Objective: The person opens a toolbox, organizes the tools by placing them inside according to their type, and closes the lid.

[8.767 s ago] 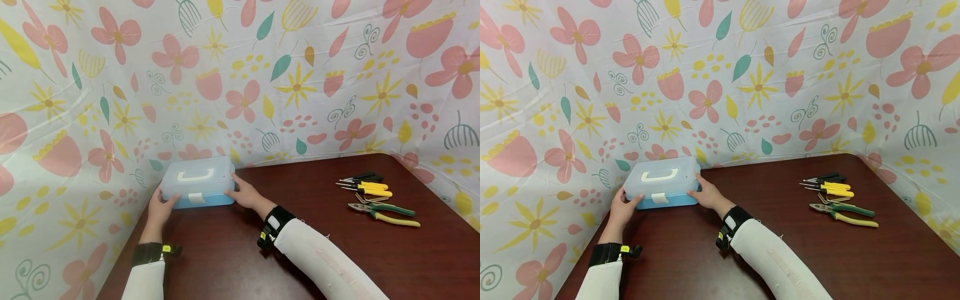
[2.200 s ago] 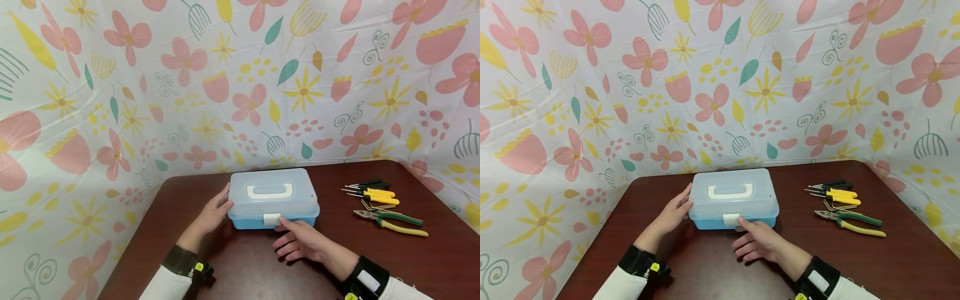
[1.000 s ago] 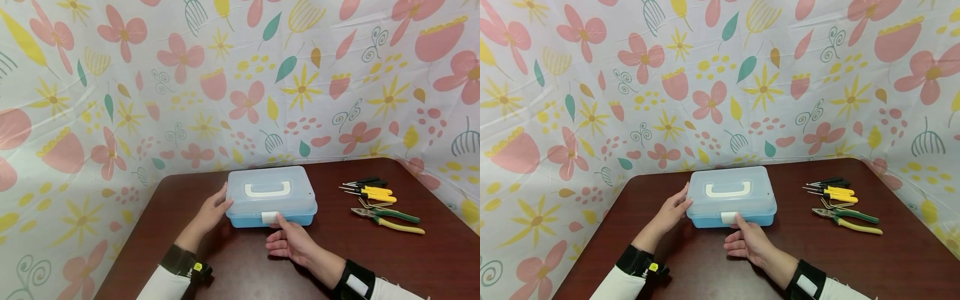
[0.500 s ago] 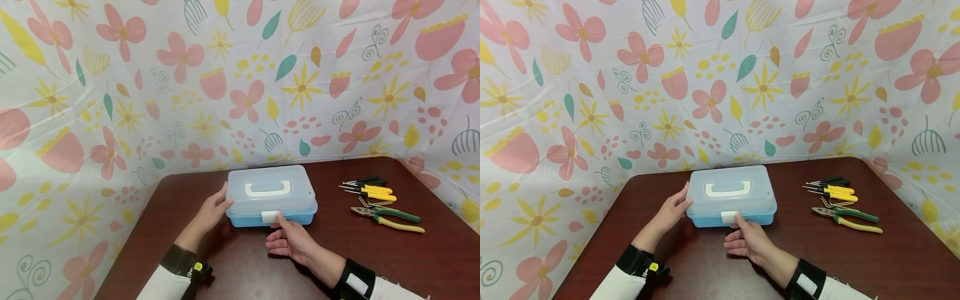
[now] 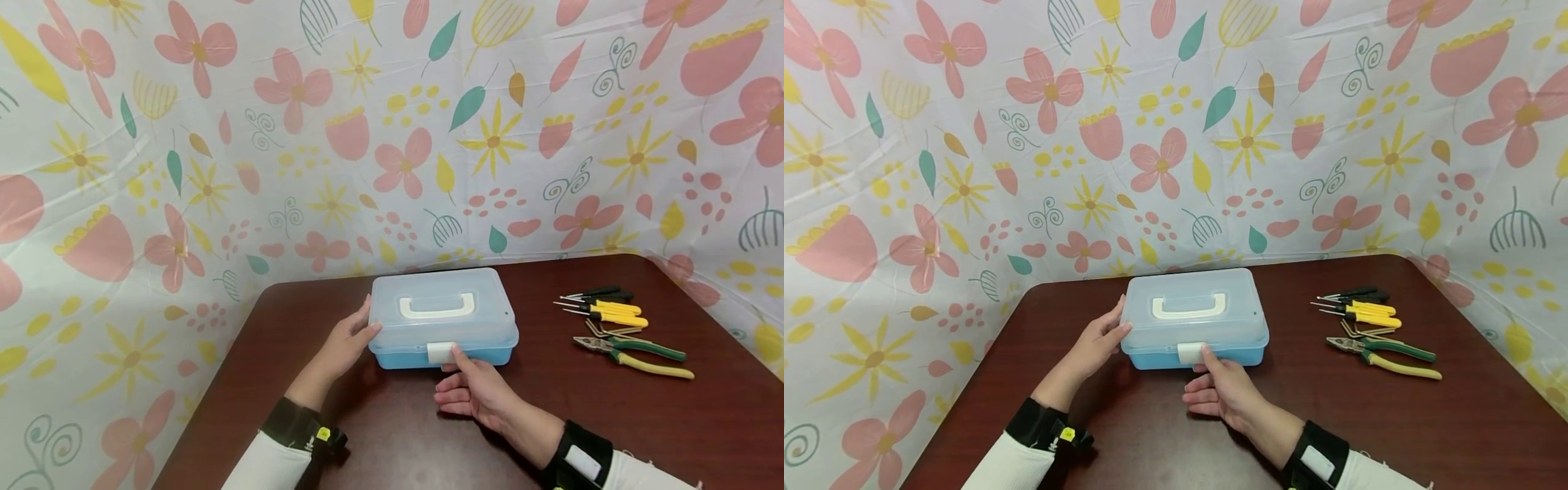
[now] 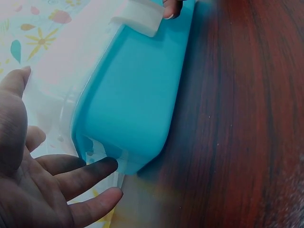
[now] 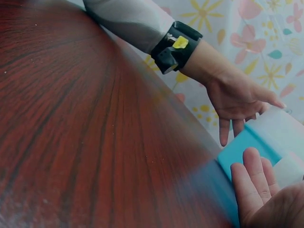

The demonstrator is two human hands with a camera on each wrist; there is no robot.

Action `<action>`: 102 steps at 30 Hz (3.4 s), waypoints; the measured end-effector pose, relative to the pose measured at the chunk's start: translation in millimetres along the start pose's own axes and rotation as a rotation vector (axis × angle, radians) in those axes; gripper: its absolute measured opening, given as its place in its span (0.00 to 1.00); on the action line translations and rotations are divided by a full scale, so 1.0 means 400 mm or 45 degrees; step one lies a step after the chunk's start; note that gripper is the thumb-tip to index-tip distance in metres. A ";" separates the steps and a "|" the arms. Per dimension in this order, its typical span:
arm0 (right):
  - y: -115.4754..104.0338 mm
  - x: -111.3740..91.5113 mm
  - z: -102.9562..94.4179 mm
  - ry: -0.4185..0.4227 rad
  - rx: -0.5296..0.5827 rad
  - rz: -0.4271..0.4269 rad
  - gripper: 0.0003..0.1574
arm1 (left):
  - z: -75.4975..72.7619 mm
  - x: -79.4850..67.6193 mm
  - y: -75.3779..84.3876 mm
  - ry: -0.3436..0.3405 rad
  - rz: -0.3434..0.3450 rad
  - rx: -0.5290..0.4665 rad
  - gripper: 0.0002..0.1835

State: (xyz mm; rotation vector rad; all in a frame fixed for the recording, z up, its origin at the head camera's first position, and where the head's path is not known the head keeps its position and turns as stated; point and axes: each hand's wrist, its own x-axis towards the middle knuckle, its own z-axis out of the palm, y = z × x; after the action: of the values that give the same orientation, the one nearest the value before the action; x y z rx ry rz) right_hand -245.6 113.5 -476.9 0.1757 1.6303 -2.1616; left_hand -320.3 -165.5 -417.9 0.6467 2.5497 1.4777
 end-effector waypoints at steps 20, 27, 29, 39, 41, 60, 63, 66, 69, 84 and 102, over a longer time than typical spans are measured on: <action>-0.007 0.004 -0.013 -0.084 -0.055 0.030 0.60 | 0.010 0.018 -0.050 0.064 0.004 -0.033 0.39; -0.007 0.003 -0.015 -0.112 -0.062 0.025 0.59 | -0.002 -0.010 0.020 0.018 0.017 -0.020 0.39; -0.007 0.003 -0.016 -0.120 -0.057 0.027 0.59 | -0.002 -0.013 0.023 0.018 0.020 -0.024 0.39; -0.007 0.012 -0.033 -0.223 0.019 0.040 0.51 | -0.001 -0.011 0.017 0.020 0.019 -0.047 0.39; -0.007 0.012 -0.038 -0.262 0.039 0.039 0.48 | 0.000 -0.012 0.018 0.021 0.023 -0.043 0.39; -0.015 0.018 -0.090 -0.671 0.133 0.048 0.37 | 0.017 0.018 -0.065 0.090 0.036 -0.043 0.40; -0.014 0.019 -0.096 -0.729 0.113 0.043 0.36 | 0.017 0.017 -0.065 0.091 0.034 -0.047 0.40; -0.013 0.021 -0.103 -0.800 0.092 0.026 0.29 | 0.017 0.016 -0.069 0.088 0.011 -0.059 0.39; -0.014 0.025 -0.110 -0.847 0.054 -0.008 0.25 | 0.017 0.013 -0.070 0.086 -0.016 -0.067 0.37; -0.037 0.032 -0.145 -0.840 -0.330 -0.072 0.24 | 0.019 0.012 -0.089 0.091 -0.027 -0.050 0.39; -0.065 0.010 -0.114 -0.508 -1.141 -0.371 0.12 | 0.013 0.015 -0.076 0.071 -0.029 -0.035 0.37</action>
State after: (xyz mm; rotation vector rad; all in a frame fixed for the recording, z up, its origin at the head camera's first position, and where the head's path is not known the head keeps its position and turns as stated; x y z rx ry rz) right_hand -266.7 161.1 -469.1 -0.7379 2.2564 -1.2989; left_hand -333.1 -172.0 -446.0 0.5788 2.5640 1.5417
